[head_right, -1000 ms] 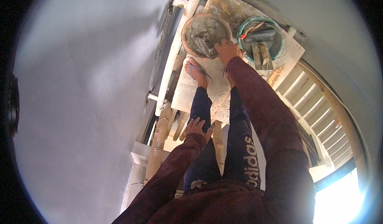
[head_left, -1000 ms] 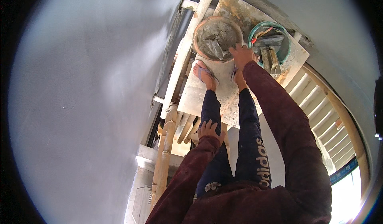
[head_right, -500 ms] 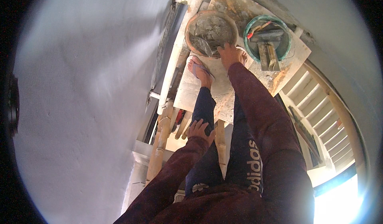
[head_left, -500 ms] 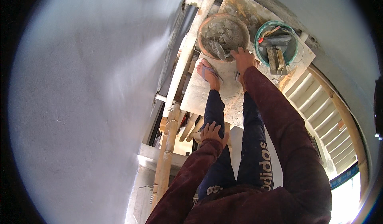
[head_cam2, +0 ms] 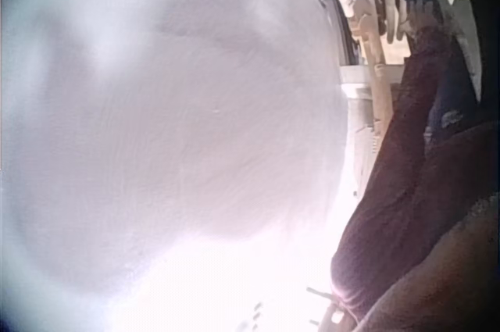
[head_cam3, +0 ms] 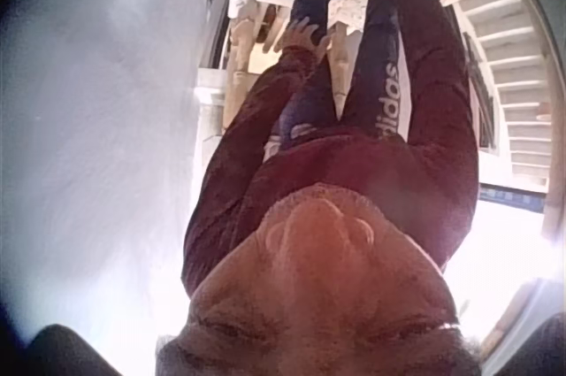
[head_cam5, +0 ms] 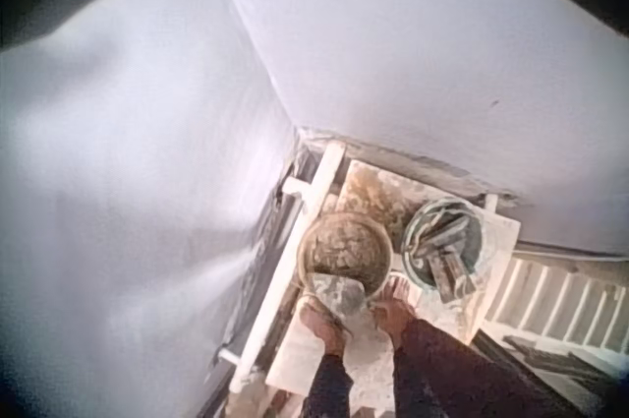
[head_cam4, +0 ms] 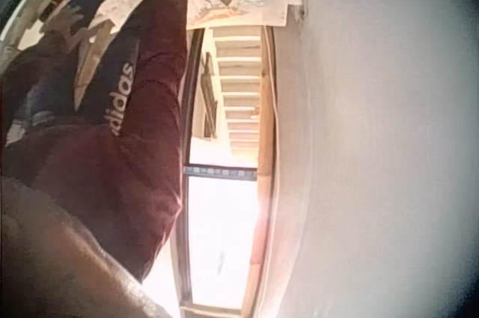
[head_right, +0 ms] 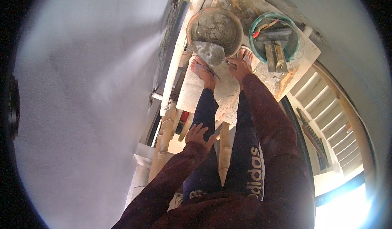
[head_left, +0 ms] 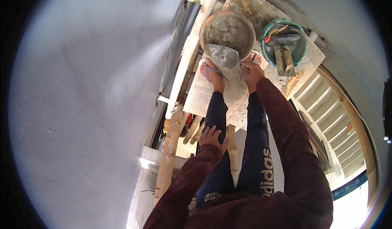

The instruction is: The person applies plaster to a lattice-style concrete block wall using a trowel and a brush. They repeatedly scoop plaster from a bucket, spread it over the blocks, and smooth the surface, occasionally brushing the edges.

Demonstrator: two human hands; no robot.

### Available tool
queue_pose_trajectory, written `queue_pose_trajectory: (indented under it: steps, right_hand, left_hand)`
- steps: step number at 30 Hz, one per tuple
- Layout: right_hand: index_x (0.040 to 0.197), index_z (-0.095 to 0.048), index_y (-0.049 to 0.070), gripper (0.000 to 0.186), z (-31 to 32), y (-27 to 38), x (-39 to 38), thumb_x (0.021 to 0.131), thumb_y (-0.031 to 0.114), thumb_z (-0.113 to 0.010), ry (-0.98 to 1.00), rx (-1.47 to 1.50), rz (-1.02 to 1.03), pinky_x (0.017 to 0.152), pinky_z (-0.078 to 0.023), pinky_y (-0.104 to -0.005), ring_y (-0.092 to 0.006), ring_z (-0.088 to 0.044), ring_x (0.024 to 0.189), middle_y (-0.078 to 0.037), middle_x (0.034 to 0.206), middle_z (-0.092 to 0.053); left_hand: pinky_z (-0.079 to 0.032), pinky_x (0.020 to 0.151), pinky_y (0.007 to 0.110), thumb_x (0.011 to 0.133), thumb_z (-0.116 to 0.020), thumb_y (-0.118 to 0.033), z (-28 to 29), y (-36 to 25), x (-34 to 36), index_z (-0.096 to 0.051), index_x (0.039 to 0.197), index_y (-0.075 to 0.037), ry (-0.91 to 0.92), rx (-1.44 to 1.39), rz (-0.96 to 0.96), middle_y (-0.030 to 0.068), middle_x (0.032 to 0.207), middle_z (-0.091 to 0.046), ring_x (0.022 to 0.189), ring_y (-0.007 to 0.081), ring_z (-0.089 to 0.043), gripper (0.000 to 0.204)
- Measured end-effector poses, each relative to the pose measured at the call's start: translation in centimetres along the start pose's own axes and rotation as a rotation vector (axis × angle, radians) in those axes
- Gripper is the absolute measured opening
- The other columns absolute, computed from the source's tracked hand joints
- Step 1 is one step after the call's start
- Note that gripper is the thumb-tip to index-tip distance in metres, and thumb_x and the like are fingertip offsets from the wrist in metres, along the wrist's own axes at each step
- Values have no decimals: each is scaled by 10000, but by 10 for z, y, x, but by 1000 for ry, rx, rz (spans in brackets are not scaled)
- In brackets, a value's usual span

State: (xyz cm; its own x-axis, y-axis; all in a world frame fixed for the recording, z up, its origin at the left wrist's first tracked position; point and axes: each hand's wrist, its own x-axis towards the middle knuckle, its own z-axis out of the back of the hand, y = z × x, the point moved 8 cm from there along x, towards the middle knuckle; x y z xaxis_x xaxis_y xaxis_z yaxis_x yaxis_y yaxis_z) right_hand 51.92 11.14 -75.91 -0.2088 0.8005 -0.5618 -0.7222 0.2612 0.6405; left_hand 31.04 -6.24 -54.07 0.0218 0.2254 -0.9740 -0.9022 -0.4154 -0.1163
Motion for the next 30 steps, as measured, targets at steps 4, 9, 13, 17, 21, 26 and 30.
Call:
queue_pose_trajectory:
  steps: [4,9,13,17,21,26,30]
  right_hand:
    - [1080,-645,0,389,45,38,-14,754,193,-734,3,159,51,745,-515,-317,-233,-654,835,-165,898,-634]
    - [880,-611,-5,344,182,158,-68,743,274,-758,-33,60,168,613,-480,-387,-286,-621,692,-151,746,-596]
    - [743,-596,53,240,354,298,-153,707,215,-769,-221,-129,332,540,-460,-390,-289,-576,562,-102,635,-547]
    - [786,-621,28,183,493,460,-267,697,145,-731,-448,-252,522,492,-410,-356,-244,-500,502,-95,586,-504]
    - [743,-548,25,222,526,561,-285,740,161,-723,-576,-457,722,487,-381,-350,-251,-460,505,-96,591,-461]
    - [805,-510,39,251,595,713,-334,802,210,-695,-626,-723,861,532,-387,-392,-317,-507,570,-141,642,-484]
    - [815,-498,44,274,613,766,-320,836,261,-664,-714,-977,1044,568,-396,-432,-356,-539,640,-155,684,-512]
  left_hand:
    - [-204,1136,445,823,-573,-503,16,2,4,-573,1258,-135,-65,2,-19,98,1454,-394,1377,293,-293,570]
    - [-254,1118,446,845,-578,-447,66,10,-4,-495,1320,-96,-366,-198,-122,179,1458,-359,1354,341,-319,596]
    - [-236,1115,488,806,-670,-275,132,16,-87,-328,1395,15,-951,-458,-386,302,1456,-254,1347,455,-267,740]
    - [-183,1107,554,747,-684,-231,214,-4,-259,-309,1384,57,-1342,-231,-612,337,1448,-221,1355,492,-211,794]
    - [-174,1083,620,822,-630,-360,283,34,-335,-296,1387,46,-1725,-383,-799,327,1481,-112,1370,532,-96,772]
    - [-54,1110,609,896,-540,-400,346,51,-480,-165,1468,-25,-2366,-230,-463,276,1522,8,1421,443,45,780]
    - [56,1111,585,920,-501,-459,375,65,-476,-185,1467,-52,-2609,-182,-246,251,1528,-46,1425,426,83,751]
